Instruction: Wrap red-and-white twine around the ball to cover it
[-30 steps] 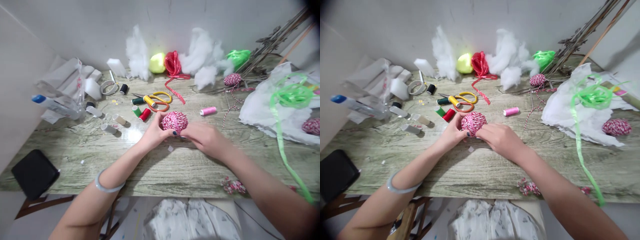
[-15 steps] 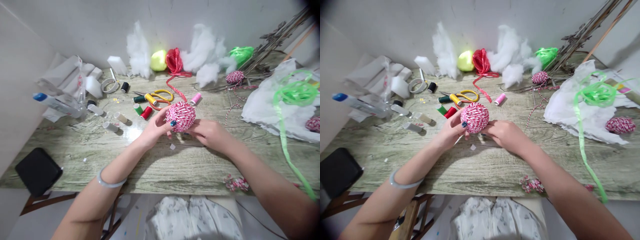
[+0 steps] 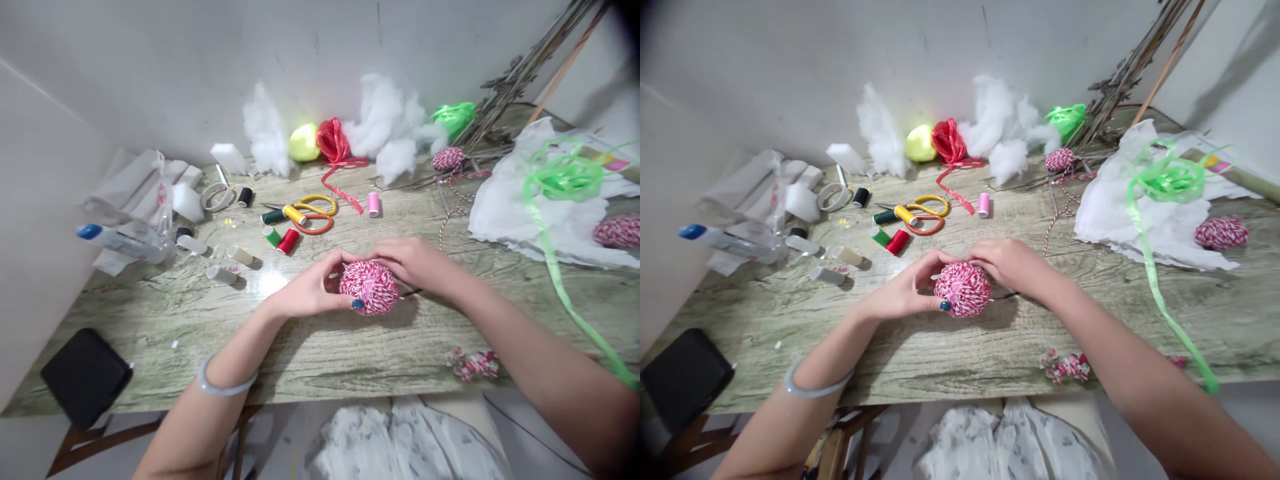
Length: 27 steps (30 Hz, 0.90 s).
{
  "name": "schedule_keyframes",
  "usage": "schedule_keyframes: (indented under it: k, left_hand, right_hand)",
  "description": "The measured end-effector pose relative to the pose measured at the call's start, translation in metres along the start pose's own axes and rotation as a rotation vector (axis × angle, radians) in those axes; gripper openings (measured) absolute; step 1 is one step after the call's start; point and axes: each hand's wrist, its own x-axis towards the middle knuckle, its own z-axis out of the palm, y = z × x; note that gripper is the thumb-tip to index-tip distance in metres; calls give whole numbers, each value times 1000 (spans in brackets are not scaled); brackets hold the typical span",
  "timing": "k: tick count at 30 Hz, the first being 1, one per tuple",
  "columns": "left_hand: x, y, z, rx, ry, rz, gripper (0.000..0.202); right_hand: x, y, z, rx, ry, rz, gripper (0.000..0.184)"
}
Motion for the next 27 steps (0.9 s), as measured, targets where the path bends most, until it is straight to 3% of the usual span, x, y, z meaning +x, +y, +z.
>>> schedule_keyframes:
  k: [9,17,23,27]
  left_hand:
    - [0,0,0,232,86,-20,55]
    - [6,-11,1,285,367,-41,54]
    - [16,-21,-6,-10,537,-32,50]
    - [20,-24,-6,-289,627,-20,54]
  right_hand:
    - [2,-8,0,37,189,144,16]
    - [-1,-23,-3,27,282,-98,19]
    - [-1,-32,7,-46,180,-236,20]
    - [-1,-30,13,-94,86,-224,21]
